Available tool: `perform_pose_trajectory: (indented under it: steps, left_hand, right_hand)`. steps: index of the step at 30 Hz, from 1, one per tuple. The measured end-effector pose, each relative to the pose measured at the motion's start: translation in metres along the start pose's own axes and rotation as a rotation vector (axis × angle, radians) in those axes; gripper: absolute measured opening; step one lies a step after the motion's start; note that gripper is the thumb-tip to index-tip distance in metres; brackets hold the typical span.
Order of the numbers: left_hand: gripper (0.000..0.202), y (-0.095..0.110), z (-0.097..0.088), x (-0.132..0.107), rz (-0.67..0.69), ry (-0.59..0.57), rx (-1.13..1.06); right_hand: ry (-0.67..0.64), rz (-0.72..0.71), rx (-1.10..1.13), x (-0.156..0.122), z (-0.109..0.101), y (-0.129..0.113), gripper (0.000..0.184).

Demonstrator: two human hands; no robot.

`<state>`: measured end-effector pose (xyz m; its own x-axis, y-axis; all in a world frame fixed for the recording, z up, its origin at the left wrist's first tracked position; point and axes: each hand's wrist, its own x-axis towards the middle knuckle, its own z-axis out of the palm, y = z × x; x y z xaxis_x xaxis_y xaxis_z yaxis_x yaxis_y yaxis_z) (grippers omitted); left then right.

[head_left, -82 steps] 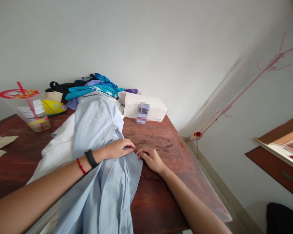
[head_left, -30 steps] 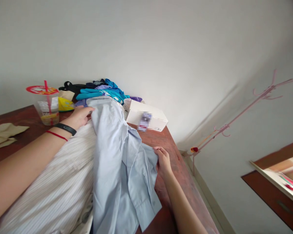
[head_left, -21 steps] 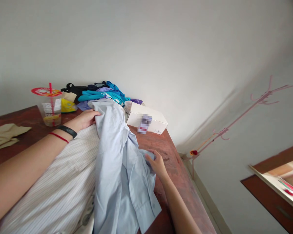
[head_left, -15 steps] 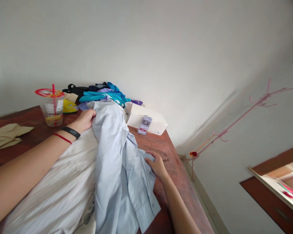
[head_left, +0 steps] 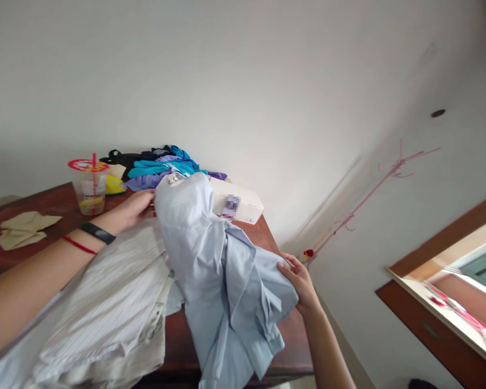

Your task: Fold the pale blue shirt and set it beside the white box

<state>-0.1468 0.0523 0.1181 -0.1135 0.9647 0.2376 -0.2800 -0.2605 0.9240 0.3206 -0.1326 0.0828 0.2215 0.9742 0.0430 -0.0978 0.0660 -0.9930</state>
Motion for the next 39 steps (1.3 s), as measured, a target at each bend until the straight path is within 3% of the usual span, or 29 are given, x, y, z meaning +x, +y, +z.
perform_pose_trajectory:
  steps: [3, 5, 7, 9, 11, 13, 17, 22, 27, 33, 36, 39]
  left_hand:
    - [0.038, -0.005, 0.012, -0.042, 0.084, 0.03, 0.223]
    - [0.043, -0.006, 0.027, -0.078, 0.232, -0.056, 0.39]
    - [0.047, -0.006, 0.048, -0.116, 0.518, -0.412, 0.79]
    - [0.058, -0.007, 0.071, -0.152, 0.628, -0.797, 0.941]
    - [0.066, -0.012, 0.094, -0.179, 0.657, -1.03, 0.965]
    - [0.075, -0.021, 0.115, -0.195, 0.657, -1.131, 0.936]
    - [0.078, -0.041, 0.147, -0.199, 0.712, -1.132, 0.962]
    - [0.038, -0.055, 0.16, -0.191, 0.673, -1.178, 1.172]
    - [0.014, -0.059, 0.153, -0.188, 0.616, -1.164, 1.198]
    - [0.007, -0.05, 0.139, -0.192, 0.514, -1.156, 1.194]
    - [0.012, -0.038, 0.128, -0.197, 0.463, -1.115, 1.081]
    - [0.019, -0.025, 0.113, -0.204, 0.42, -1.039, 0.916]
  right_hand:
    - [-0.028, -0.018, -0.165, -0.018, -0.009, 0.019, 0.048]
    - [-0.062, -0.029, -0.302, -0.024, -0.01, 0.038, 0.049]
    - [-0.075, -0.074, -0.445, -0.028, -0.007, 0.053, 0.048]
    - [-0.065, -0.184, -0.622, -0.032, 0.0, 0.059, 0.042]
    - [-0.063, -0.329, -0.783, -0.037, 0.009, 0.055, 0.035]
    - [-0.089, -0.434, -0.878, -0.045, 0.017, 0.046, 0.031]
    - [-0.142, -0.488, -0.955, -0.066, 0.028, 0.028, 0.033]
    - [-0.224, -0.41, -1.013, -0.09, 0.029, 0.018, 0.036]
    - [-0.415, -0.383, -0.957, -0.104, 0.03, 0.016, 0.038]
    - [-0.46, -0.39, -0.887, -0.113, 0.025, 0.018, 0.051]
    - [-0.429, -0.4, -0.866, -0.121, 0.021, 0.024, 0.027]
    - [-0.363, -0.399, -0.808, -0.13, 0.021, 0.027, 0.034]
